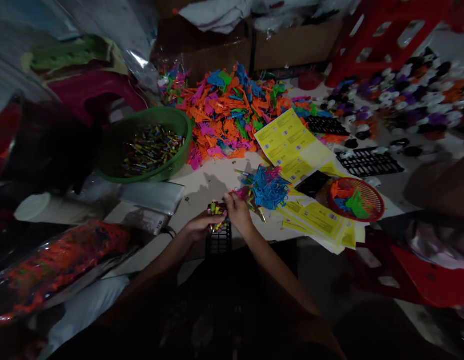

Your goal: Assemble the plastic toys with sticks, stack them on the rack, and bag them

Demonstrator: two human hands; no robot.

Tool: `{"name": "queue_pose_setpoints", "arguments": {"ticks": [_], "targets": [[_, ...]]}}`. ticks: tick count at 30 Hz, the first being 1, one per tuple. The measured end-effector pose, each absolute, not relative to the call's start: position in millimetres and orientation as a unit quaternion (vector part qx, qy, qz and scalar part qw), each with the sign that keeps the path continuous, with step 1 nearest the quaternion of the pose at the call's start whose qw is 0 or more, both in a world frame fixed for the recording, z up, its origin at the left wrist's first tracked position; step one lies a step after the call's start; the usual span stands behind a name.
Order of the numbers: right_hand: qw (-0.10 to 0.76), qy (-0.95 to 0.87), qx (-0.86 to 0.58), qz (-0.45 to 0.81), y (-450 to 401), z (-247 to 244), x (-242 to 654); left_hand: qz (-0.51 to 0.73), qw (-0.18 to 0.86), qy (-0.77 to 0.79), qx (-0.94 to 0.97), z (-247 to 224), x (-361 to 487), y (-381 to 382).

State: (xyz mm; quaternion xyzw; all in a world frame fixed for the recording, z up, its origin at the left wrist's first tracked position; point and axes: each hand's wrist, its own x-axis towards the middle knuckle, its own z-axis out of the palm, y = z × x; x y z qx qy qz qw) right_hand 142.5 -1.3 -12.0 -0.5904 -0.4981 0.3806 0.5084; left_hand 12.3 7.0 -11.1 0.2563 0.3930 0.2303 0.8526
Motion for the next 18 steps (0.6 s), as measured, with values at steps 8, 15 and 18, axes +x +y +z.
{"name": "queue_pose_setpoints", "arguments": {"ticks": [8, 15, 18], "targets": [[0.445, -0.575, -0.587, 0.355, 3, -20, 128, 0.249, 0.866, 0.381, 0.208, -20, 9, -1], [0.385, -0.629, -0.654, 0.167, 106, -11, 170, 0.484, 0.550, 0.558, 0.390, -46, -9, 21], [0.314, -0.596, -0.739, 0.030, 165, 0, 197, 0.458, 0.469, 0.582, 0.482, -61, -13, 24]]}}
